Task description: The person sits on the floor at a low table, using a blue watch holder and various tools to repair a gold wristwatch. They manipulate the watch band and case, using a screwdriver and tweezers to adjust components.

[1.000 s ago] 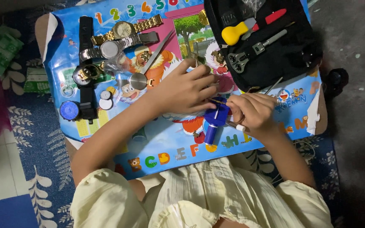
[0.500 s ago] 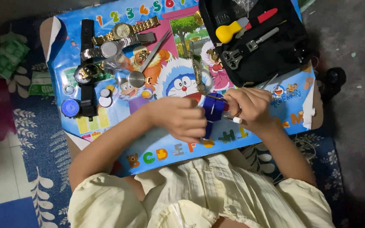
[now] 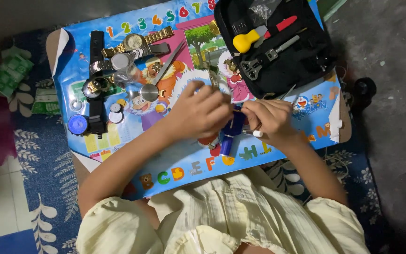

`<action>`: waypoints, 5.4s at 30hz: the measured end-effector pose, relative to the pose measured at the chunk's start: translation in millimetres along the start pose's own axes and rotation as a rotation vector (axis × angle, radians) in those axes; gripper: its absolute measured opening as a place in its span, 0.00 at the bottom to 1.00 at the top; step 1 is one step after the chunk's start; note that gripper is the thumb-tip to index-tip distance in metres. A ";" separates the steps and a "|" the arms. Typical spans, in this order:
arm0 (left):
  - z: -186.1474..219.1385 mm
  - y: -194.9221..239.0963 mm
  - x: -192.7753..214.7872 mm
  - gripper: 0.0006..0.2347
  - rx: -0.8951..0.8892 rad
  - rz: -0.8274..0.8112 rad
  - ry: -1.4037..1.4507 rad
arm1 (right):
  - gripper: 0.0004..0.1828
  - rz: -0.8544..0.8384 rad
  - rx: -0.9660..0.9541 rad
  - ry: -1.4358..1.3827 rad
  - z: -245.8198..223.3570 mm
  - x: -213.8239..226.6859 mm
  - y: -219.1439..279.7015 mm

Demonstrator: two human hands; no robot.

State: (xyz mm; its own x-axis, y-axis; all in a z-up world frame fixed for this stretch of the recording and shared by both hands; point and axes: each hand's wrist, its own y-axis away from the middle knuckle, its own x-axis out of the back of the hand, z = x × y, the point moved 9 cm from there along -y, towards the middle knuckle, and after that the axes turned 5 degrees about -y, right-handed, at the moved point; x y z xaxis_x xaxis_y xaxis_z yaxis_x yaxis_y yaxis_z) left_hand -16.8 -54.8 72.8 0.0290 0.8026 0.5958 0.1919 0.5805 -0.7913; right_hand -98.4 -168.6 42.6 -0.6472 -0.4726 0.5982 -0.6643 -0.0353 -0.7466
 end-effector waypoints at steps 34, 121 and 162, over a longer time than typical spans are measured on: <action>79.7 43.7 -4.3 0.13 0.762 -0.312 -0.511 | 0.15 -0.019 0.089 0.049 -12.5 -4.6 -2.0; 66.0 53.5 -16.7 0.10 0.917 -0.362 -0.166 | 0.16 0.029 -0.130 -0.065 9.1 2.1 -4.3; -10.7 11.4 -28.0 0.09 0.464 -0.391 0.047 | 0.17 -0.078 -0.123 -0.081 30.8 23.6 -8.3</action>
State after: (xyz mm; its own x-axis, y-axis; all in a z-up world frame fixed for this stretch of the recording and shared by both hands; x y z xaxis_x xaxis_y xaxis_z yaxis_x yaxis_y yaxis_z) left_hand -4.9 -72.1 48.5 0.0876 0.5172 0.8514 -0.2502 0.8387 -0.4837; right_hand -96.6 -206.5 54.0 -0.5629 -0.5423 0.6237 -0.7554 0.0312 -0.6546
